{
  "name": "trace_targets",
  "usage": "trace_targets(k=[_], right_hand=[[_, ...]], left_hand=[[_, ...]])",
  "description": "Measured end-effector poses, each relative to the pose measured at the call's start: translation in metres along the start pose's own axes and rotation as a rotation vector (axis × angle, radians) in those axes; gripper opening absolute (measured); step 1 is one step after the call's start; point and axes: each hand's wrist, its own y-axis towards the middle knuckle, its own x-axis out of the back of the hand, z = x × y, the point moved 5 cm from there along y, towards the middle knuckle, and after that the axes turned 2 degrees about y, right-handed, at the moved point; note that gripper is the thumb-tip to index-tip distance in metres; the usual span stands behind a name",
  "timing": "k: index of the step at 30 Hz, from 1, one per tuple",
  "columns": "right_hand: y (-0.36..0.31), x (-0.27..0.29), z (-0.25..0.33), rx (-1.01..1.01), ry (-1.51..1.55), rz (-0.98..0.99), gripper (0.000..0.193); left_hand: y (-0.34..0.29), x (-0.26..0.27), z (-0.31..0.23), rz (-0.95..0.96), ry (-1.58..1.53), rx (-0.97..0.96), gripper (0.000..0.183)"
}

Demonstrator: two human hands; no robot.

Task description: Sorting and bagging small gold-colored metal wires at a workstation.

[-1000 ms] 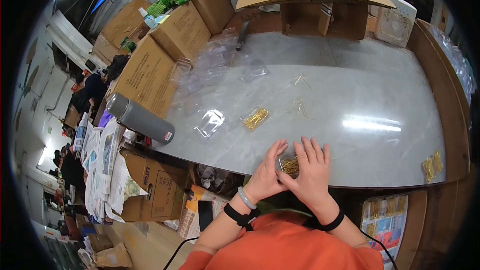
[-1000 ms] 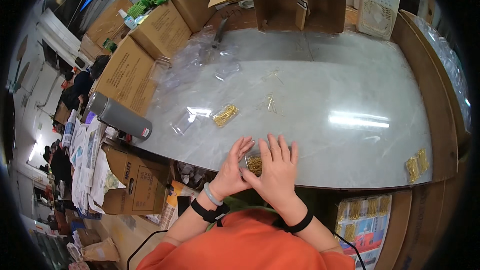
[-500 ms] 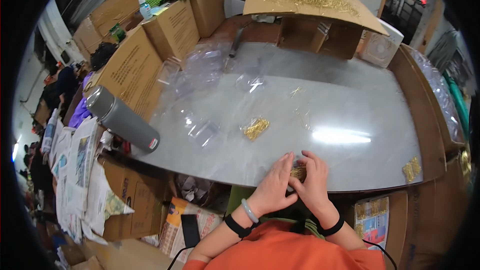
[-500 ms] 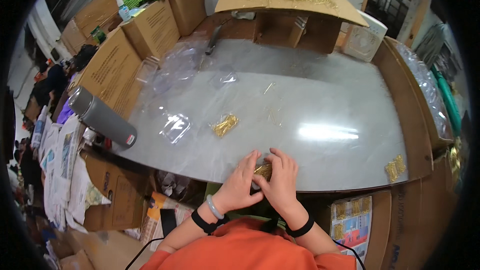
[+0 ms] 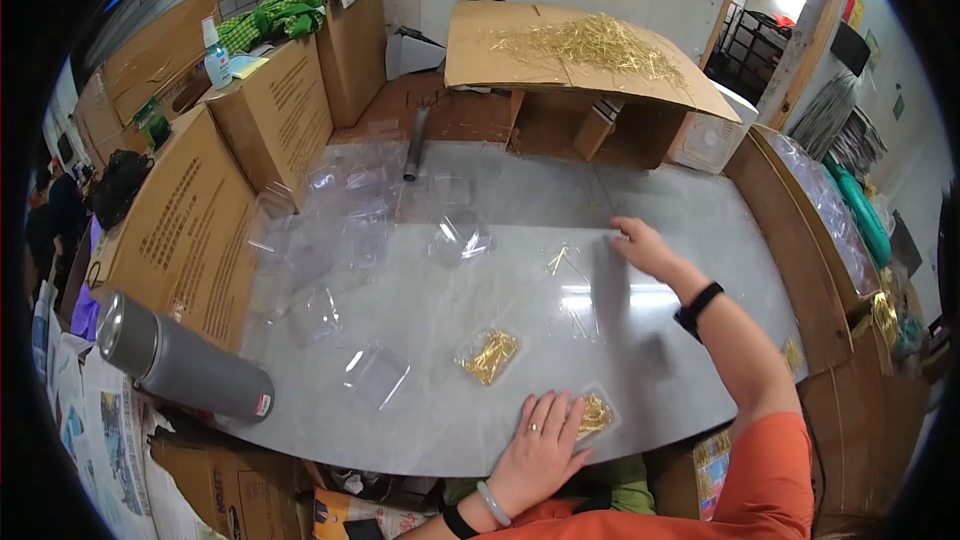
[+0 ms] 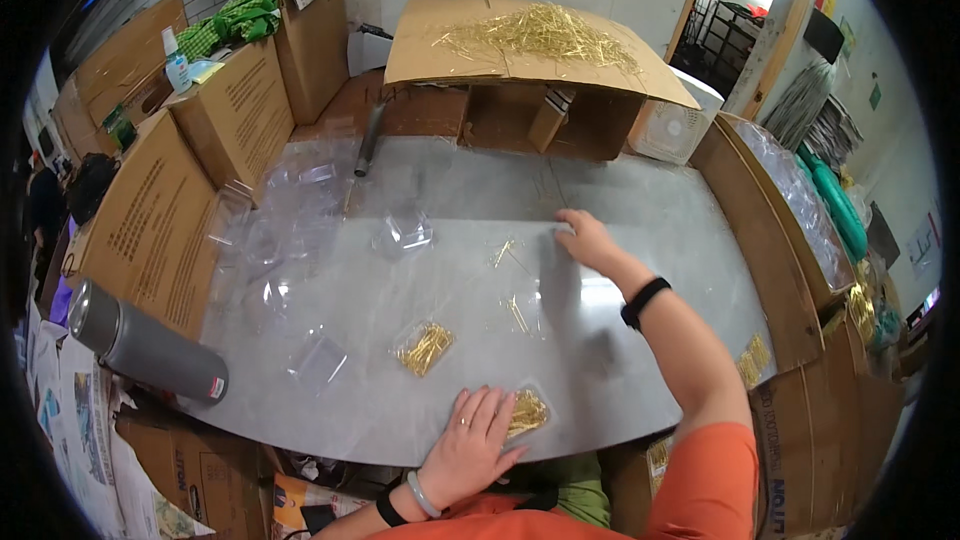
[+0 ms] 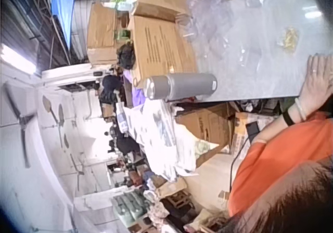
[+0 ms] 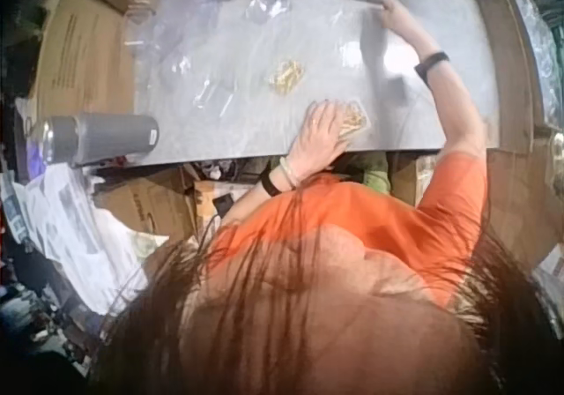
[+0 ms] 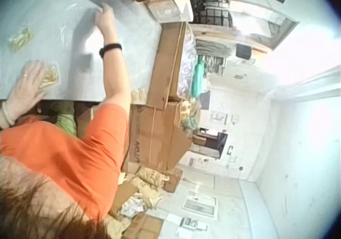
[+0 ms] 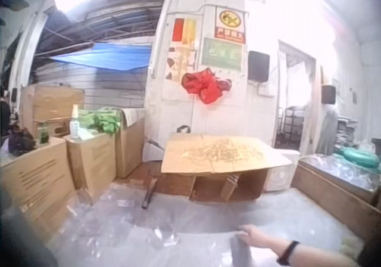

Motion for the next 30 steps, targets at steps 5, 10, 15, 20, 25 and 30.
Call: trace_targets(k=[5, 10, 15, 20, 25, 30], right_hand=[[0.087, -0.011, -0.035, -0.164, -0.076, -0.058, 0.069], [0.068, -0.058, 0.024, 0.111, -0.269, 0.100, 0.080], [-0.047, -0.071, 0.081, 0.520, -0.385, 0.144, 0.074], [-0.131, -0.067, 0.091, 0.604, -0.198, 0.192, 0.052], [-0.197, -0.050, 0.055, 0.534, -0.153, 0.106, 0.045], [-0.231, -0.029, 0.048, 0.458, -0.170, 0.125, 0.048]], left_hand=[[0.002, -0.001, -0.002, -0.013, 0.016, 0.003, 0.075], [-0.002, -0.003, 0.004, -0.028, 0.020, 0.012, 0.074], [-0.003, -0.004, 0.005, -0.019, -0.003, 0.019, 0.071], [-0.006, -0.004, 0.001, -0.006, 0.001, -0.016, 0.071], [-0.004, -0.004, -0.004, 0.015, 0.000, -0.044, 0.072], [-0.006, -0.006, 0.000, 0.008, 0.010, 0.002, 0.078]])
